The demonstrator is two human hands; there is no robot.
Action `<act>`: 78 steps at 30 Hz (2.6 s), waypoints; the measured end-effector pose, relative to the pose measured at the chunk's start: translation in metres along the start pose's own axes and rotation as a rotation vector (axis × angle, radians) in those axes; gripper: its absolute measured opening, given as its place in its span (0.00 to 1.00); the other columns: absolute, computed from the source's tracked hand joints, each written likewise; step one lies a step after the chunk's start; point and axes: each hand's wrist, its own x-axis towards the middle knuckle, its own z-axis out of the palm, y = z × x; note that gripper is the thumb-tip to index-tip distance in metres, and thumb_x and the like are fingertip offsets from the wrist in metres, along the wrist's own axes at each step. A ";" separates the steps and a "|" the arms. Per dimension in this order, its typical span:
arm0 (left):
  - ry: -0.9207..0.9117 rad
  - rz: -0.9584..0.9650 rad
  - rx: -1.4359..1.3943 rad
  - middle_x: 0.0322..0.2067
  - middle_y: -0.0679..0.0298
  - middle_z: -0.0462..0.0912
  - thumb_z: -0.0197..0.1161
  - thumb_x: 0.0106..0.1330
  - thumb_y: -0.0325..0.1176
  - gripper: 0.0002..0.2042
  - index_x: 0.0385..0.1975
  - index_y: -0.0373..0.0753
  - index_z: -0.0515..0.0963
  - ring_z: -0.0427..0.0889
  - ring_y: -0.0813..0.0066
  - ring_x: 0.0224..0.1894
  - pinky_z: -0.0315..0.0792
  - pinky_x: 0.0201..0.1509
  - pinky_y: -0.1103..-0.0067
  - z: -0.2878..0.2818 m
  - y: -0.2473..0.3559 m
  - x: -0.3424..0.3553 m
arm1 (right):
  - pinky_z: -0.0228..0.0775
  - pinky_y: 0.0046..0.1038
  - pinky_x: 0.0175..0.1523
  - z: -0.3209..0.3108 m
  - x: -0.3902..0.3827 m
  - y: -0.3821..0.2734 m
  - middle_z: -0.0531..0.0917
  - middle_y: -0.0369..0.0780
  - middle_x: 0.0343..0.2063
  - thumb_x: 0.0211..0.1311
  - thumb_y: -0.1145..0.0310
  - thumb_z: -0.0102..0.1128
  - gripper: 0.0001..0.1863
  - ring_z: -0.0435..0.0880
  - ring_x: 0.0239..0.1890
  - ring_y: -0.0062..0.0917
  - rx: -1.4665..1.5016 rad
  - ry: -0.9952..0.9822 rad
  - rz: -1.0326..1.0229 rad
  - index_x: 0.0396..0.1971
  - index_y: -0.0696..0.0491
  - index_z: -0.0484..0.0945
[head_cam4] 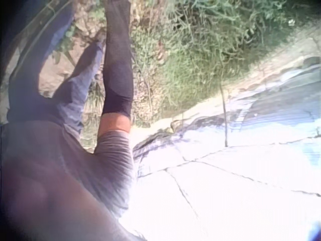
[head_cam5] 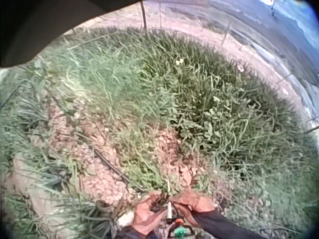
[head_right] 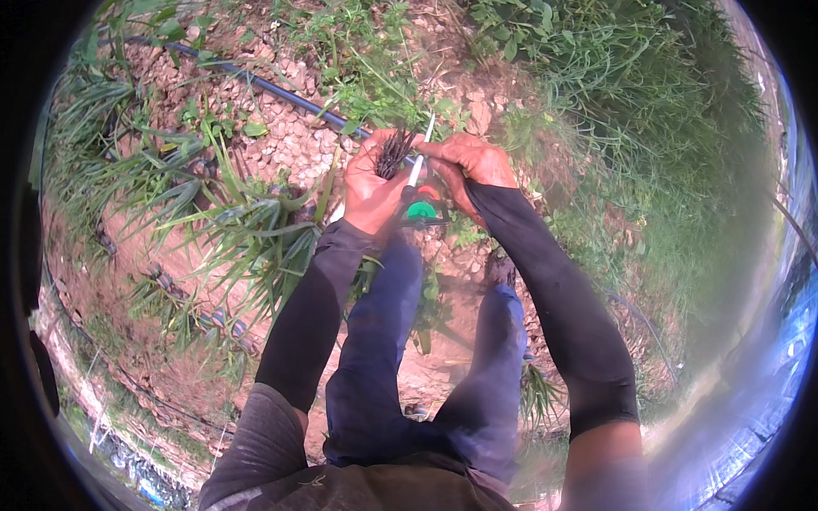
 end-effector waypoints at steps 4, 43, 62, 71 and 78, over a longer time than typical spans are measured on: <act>-0.047 0.091 0.190 0.35 0.67 0.78 0.72 0.48 0.22 0.16 0.38 0.33 0.78 0.78 0.82 0.37 0.73 0.42 0.84 0.001 0.002 0.004 | 0.73 0.20 0.49 0.012 -0.019 -0.008 0.83 0.39 0.37 0.54 0.83 0.60 0.14 0.81 0.43 0.21 0.494 0.161 0.476 0.42 0.58 0.80; 0.676 -0.085 0.576 0.42 0.57 0.82 0.67 0.58 0.36 0.22 0.49 0.32 0.74 0.79 0.72 0.44 0.70 0.51 0.74 -0.153 0.033 -0.342 | 0.72 0.22 0.34 -0.066 -0.461 0.025 0.80 0.41 0.34 0.58 0.68 0.59 0.21 0.77 0.32 0.21 0.822 0.218 0.870 0.50 0.62 0.72; 1.548 -0.857 0.045 0.21 0.59 0.79 0.69 0.55 0.44 0.20 0.35 0.30 0.79 0.76 0.71 0.24 0.70 0.30 0.70 0.168 -0.203 -0.945 | 0.64 0.19 0.30 -0.265 -0.419 -0.091 0.74 0.32 0.24 0.62 0.68 0.58 0.12 0.71 0.25 0.18 0.183 -0.369 0.530 0.41 0.59 0.76; 1.551 -0.352 -0.434 0.13 0.65 0.69 0.68 0.55 0.49 0.19 0.23 0.36 0.76 0.67 0.75 0.11 0.59 0.14 0.76 0.089 -0.134 -0.988 | 0.66 0.26 0.32 0.072 -0.468 -0.202 0.76 0.37 0.26 0.61 0.68 0.55 0.14 0.75 0.28 0.24 -0.248 -0.823 0.176 0.44 0.57 0.75; 1.549 -0.497 -0.094 0.14 0.63 0.76 0.68 0.52 0.52 0.21 0.20 0.37 0.78 0.74 0.74 0.15 0.68 0.20 0.74 -0.058 -0.305 -1.105 | 0.67 0.29 0.34 0.343 -0.516 -0.275 0.78 0.41 0.28 0.62 0.66 0.53 0.13 0.76 0.30 0.29 -0.320 -0.977 -0.109 0.42 0.57 0.76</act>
